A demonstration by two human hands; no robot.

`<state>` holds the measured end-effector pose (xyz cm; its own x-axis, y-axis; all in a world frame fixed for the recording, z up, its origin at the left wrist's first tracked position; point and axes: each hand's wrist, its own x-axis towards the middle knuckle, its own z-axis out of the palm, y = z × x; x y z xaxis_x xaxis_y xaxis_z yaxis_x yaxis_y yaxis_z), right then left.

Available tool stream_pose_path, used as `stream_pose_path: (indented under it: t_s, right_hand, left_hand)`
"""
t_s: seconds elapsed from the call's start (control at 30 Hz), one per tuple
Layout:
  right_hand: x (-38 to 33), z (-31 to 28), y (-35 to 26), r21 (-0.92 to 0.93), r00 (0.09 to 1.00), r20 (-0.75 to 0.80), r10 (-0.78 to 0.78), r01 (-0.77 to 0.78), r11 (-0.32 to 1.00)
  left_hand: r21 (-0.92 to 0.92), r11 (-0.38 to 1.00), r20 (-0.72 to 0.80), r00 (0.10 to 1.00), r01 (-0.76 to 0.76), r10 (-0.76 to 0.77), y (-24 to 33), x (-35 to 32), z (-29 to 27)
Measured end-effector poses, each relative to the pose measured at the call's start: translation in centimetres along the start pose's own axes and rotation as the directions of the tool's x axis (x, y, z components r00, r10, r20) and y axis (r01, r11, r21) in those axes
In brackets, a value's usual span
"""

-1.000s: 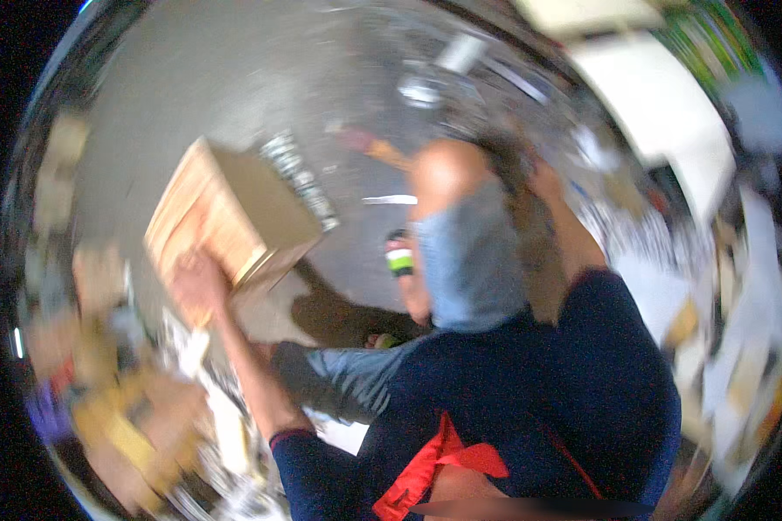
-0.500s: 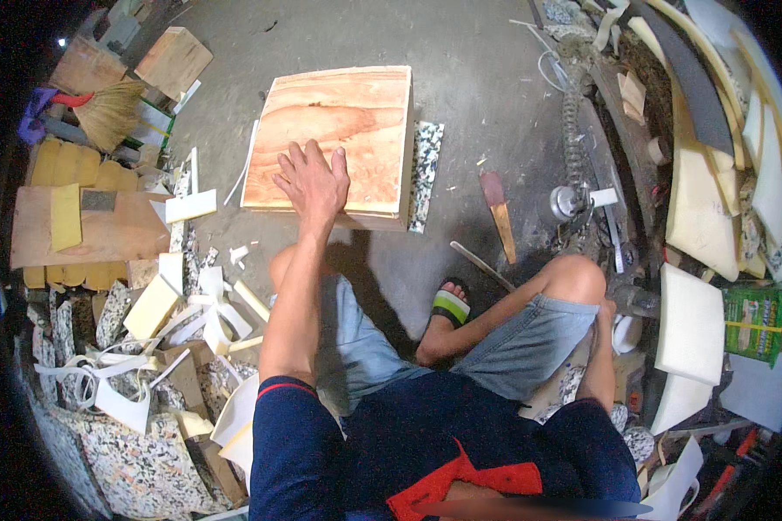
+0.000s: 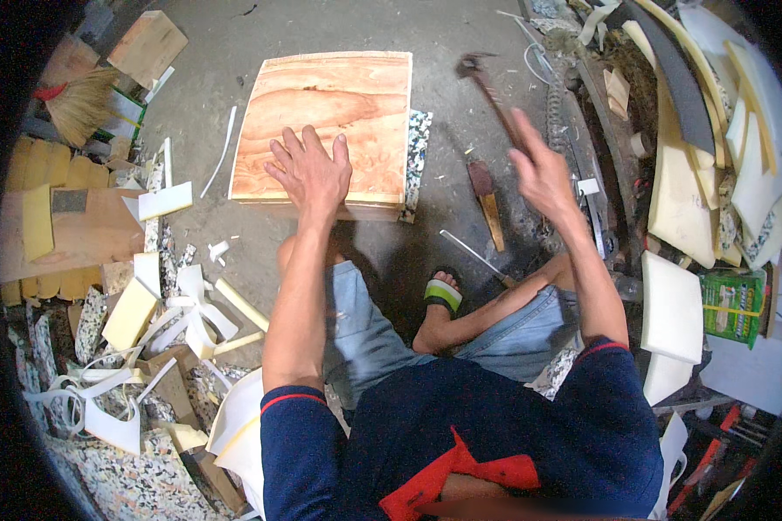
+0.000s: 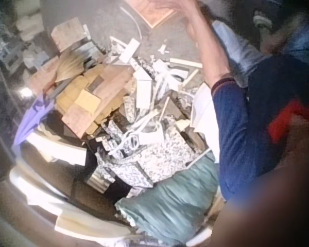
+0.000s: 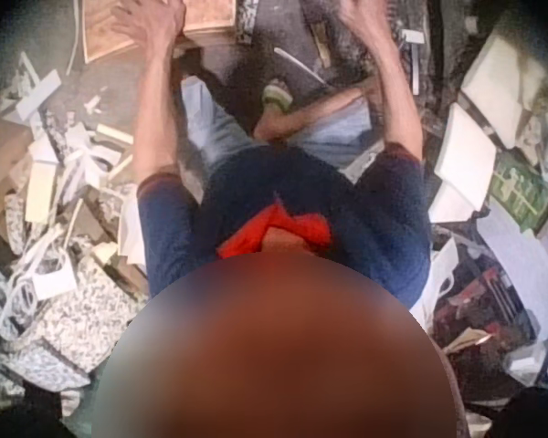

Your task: The person assembles a small wooden box by hammering nails into its sides, then sprays the box with a spray gun. The person then cuts a piece of white foam and places it on top of the box.

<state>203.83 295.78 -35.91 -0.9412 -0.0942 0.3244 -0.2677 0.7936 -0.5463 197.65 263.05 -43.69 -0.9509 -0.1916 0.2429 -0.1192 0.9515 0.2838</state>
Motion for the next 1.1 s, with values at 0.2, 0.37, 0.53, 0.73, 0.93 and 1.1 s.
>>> stream_pose_path:
  t_s: [0.2,0.37,0.53,0.73,0.93,1.1]
  right_hand:
    - [7.3,4.6,-1.0,-0.018,0.992,0.013,-0.122,0.122,0.992]
    - [9.1,7.1,-0.2,-0.084,0.987,0.034,-0.154,0.157,0.984]
    - [8.0,7.6,-0.3,-0.128,0.998,0.059,0.014,-0.007,0.992]
    - [3.8,6.7,-1.4,-0.197,0.951,0.266,0.157,-0.106,0.975]
    - [2.6,6.5,-2.0,0.005,0.996,-0.031,-0.087,0.087,0.996]
    - [1.7,6.2,-2.7,-0.119,0.986,0.165,-0.017,0.037,0.992]
  left_hand:
    - [0.0,1.0,0.018,1.0,0.014,-0.014,0.1,0.0,-0.2]
    - [-0.02,1.0,0.009,1.0,0.015,-0.015,0.0,0.0,0.1]
    - [-0.028,1.0,-0.028,1.0,0.001,-0.002,-0.2,-0.1,0.3]
    - [-0.009,1.0,-0.024,1.0,-0.001,0.001,-0.1,-0.1,0.4]
    - [-0.026,1.0,0.008,1.0,0.014,-0.014,-0.2,-0.1,0.3]
    - [-0.033,0.999,-0.012,1.0,-0.002,0.002,-0.3,0.1,0.3]
